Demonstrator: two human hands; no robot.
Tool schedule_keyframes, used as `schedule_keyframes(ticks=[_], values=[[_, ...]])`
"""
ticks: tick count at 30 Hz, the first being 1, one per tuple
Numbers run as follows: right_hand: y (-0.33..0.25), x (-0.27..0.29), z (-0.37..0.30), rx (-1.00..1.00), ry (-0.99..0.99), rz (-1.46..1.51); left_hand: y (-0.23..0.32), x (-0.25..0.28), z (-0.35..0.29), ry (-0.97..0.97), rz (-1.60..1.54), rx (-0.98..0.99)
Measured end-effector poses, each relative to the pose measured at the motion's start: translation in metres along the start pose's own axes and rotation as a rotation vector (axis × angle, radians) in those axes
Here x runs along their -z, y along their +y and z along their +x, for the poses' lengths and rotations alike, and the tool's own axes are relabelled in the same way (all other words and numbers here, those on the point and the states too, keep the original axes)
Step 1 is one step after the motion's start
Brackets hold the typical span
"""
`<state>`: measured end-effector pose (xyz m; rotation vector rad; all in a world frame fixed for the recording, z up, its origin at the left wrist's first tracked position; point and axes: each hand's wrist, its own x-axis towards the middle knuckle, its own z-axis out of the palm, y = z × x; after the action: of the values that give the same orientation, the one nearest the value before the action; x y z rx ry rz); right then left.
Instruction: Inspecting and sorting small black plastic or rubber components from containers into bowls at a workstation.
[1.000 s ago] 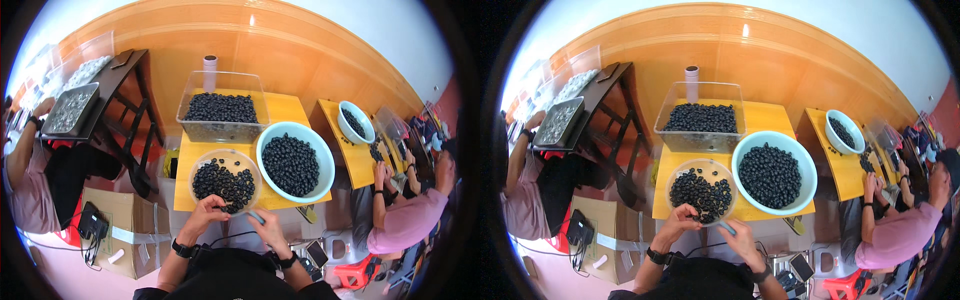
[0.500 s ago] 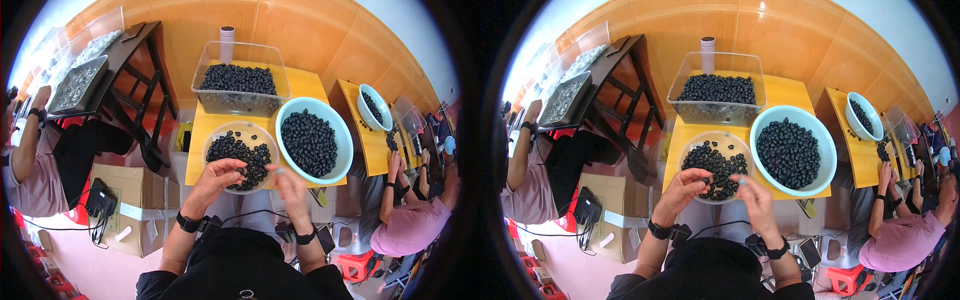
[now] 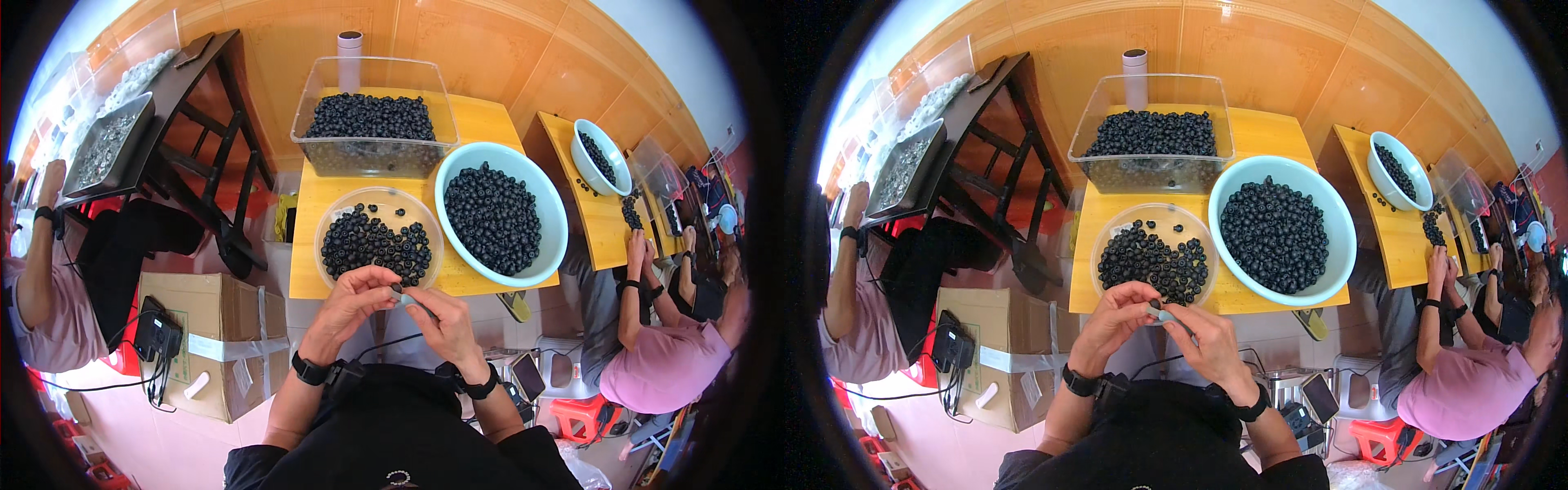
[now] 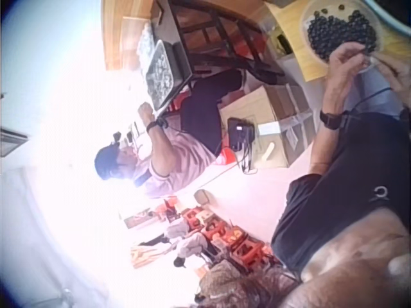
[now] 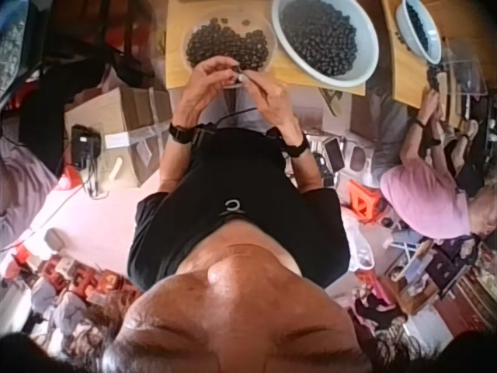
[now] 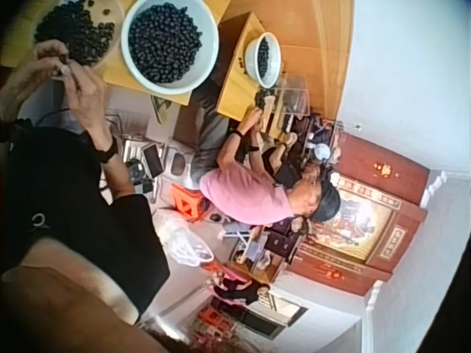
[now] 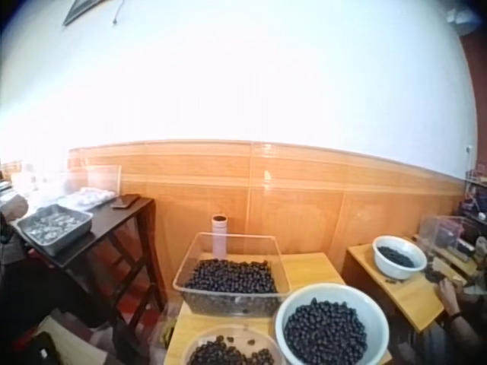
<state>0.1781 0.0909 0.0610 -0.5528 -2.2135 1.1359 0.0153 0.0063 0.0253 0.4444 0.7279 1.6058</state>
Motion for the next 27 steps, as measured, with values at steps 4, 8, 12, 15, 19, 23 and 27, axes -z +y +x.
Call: schedule_keyframes(ticks=[4, 8, 12, 15, 19, 23, 27], values=[[-0.002, 0.001, -0.002, 0.015, -0.012, -0.041, -0.001, 0.001, 0.001, -0.021, -0.002, -0.004], [-0.003, 0.002, -0.003, 0.049, -0.001, -0.062, 0.000, 0.001, -0.002, -0.042, -0.041, 0.018], [-0.004, 0.001, -0.003, 0.066, -0.011, -0.099, 0.000, 0.003, -0.005, -0.055, -0.032, 0.020], [-0.003, 0.002, -0.003, 0.076, -0.037, -0.112, 0.003, 0.002, -0.007, -0.060, -0.059, 0.028], [0.026, -0.006, 0.002, 0.171, 0.105, -0.216, 0.005, 0.003, -0.014, -0.100, -0.112, 0.021], [0.033, 0.014, 0.000, -0.068, 0.151, -0.199, 0.006, -0.004, -0.021, -0.157, -0.104, 0.030], [0.010, 0.006, 0.000, -0.043, 0.126, -0.057, 0.004, 0.003, -0.013, -0.074, -0.105, 0.029]])
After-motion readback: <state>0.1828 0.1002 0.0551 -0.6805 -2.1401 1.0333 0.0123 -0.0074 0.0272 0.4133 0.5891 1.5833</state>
